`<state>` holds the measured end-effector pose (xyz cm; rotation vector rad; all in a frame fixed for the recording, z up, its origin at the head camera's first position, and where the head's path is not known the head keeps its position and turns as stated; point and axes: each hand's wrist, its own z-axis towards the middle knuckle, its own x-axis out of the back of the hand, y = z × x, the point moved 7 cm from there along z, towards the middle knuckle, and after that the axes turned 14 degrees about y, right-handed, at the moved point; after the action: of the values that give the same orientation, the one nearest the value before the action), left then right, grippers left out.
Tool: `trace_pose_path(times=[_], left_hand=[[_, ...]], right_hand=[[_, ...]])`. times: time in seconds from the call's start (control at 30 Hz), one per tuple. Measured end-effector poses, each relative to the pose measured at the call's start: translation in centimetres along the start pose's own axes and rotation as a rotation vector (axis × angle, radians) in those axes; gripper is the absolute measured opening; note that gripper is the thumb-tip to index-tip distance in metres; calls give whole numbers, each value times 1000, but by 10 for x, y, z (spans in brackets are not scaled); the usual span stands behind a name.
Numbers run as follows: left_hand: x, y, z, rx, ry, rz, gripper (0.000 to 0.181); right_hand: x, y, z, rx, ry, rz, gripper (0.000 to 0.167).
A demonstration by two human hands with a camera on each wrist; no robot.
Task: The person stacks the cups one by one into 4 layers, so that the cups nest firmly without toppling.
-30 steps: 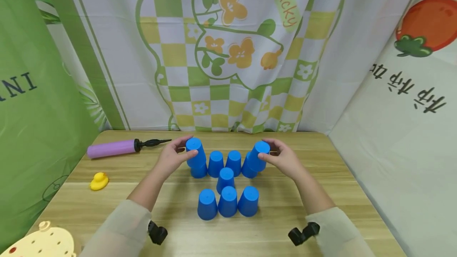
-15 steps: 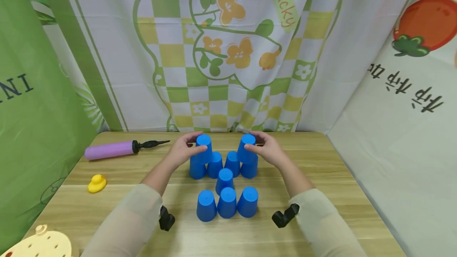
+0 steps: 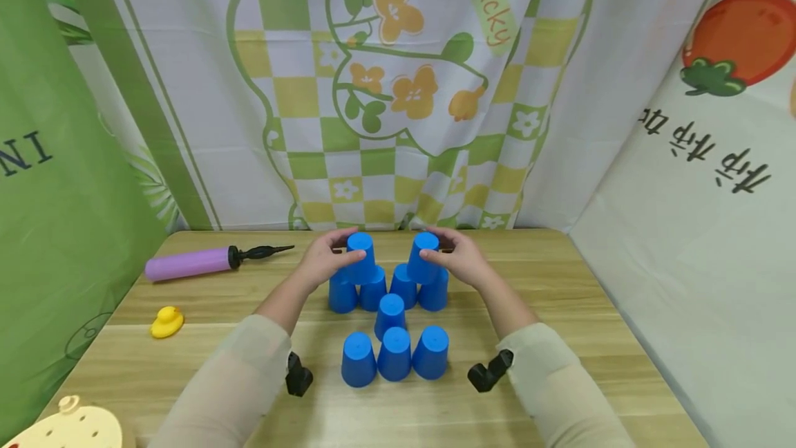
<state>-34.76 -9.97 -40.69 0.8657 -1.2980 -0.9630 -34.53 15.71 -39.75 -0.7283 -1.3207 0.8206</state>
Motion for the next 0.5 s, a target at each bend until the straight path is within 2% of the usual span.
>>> trace_pose_path(times=[0.5], left_hand=[[0, 2, -1, -12, -9, -7, 62]], right_hand=[[-1, -1, 0, -12, -12, 37, 64]])
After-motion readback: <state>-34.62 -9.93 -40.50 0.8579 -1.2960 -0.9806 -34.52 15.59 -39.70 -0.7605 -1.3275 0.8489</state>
